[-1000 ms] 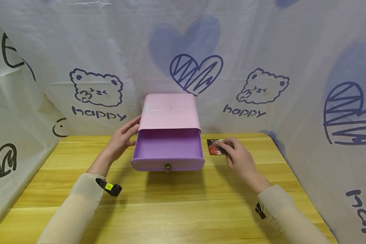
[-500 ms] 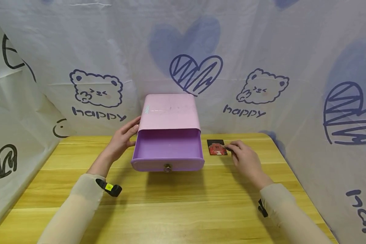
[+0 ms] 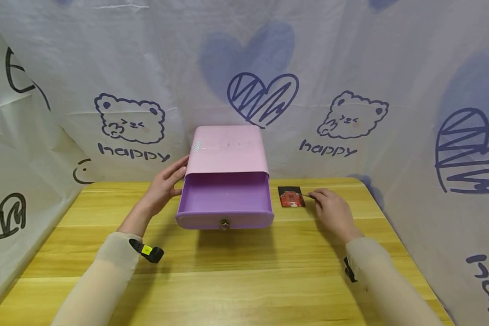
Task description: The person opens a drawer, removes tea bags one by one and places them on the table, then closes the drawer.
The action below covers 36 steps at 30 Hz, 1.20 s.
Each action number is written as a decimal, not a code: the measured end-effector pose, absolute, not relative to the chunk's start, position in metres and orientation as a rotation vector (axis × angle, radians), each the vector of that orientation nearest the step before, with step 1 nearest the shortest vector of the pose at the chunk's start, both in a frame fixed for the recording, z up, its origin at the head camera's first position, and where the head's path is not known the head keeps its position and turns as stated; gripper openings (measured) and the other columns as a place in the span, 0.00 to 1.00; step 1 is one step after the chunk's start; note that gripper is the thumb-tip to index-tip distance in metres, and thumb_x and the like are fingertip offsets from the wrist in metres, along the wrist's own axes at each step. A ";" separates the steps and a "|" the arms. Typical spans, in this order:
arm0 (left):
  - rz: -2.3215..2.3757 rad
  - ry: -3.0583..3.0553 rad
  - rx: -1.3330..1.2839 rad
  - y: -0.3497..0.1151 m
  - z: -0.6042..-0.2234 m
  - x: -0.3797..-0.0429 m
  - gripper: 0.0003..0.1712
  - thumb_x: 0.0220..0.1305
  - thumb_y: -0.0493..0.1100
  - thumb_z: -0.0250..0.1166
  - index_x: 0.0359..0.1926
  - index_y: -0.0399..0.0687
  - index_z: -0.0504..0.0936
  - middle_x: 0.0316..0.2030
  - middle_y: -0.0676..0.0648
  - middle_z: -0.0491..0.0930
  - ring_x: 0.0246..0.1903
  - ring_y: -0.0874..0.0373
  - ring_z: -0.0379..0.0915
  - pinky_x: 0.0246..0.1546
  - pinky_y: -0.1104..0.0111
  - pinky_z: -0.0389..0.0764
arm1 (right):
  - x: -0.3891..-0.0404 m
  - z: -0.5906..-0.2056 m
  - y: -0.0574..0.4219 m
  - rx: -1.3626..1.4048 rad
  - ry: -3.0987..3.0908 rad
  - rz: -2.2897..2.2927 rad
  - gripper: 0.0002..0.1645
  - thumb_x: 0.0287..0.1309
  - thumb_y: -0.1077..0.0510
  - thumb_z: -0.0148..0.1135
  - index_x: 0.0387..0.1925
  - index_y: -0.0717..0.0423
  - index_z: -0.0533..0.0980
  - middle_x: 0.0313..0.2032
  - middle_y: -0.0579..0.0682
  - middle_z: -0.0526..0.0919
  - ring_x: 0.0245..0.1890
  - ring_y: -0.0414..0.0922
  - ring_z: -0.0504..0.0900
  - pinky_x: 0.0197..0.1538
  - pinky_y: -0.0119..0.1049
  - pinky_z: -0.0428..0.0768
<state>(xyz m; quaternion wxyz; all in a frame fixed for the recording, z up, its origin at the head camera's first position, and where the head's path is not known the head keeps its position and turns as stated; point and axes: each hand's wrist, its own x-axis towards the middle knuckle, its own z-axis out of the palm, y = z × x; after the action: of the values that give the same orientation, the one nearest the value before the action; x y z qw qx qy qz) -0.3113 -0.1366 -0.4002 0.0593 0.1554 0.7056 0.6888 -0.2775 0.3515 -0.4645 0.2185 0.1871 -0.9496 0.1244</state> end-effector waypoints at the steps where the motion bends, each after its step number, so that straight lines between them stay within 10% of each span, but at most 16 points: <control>1: 2.087 2.137 0.470 -0.136 -0.400 -0.311 0.36 0.80 0.55 0.56 0.82 0.56 0.59 0.80 0.48 0.57 0.74 0.42 0.61 0.63 0.43 0.79 | -0.278 -0.465 0.353 0.511 -2.636 0.338 0.19 0.63 0.71 0.63 0.56 0.64 0.83 0.53 0.63 0.84 0.49 0.63 0.85 0.48 0.60 0.86; 36: 2.075 2.154 0.462 -0.137 -0.401 -0.313 0.35 0.80 0.56 0.56 0.81 0.57 0.61 0.80 0.49 0.57 0.74 0.43 0.61 0.63 0.42 0.78 | -0.316 -0.480 0.359 0.459 -3.129 0.335 0.34 0.68 0.66 0.47 0.75 0.70 0.63 0.74 0.73 0.61 0.68 0.75 0.66 0.70 0.68 0.68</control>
<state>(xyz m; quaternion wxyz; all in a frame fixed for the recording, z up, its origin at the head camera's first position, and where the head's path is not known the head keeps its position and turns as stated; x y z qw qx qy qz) -0.3129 -0.1374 -0.4009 0.0573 0.1525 0.7106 0.6845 -0.3163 0.3588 -0.4798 -0.0195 0.1442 -0.9837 0.1053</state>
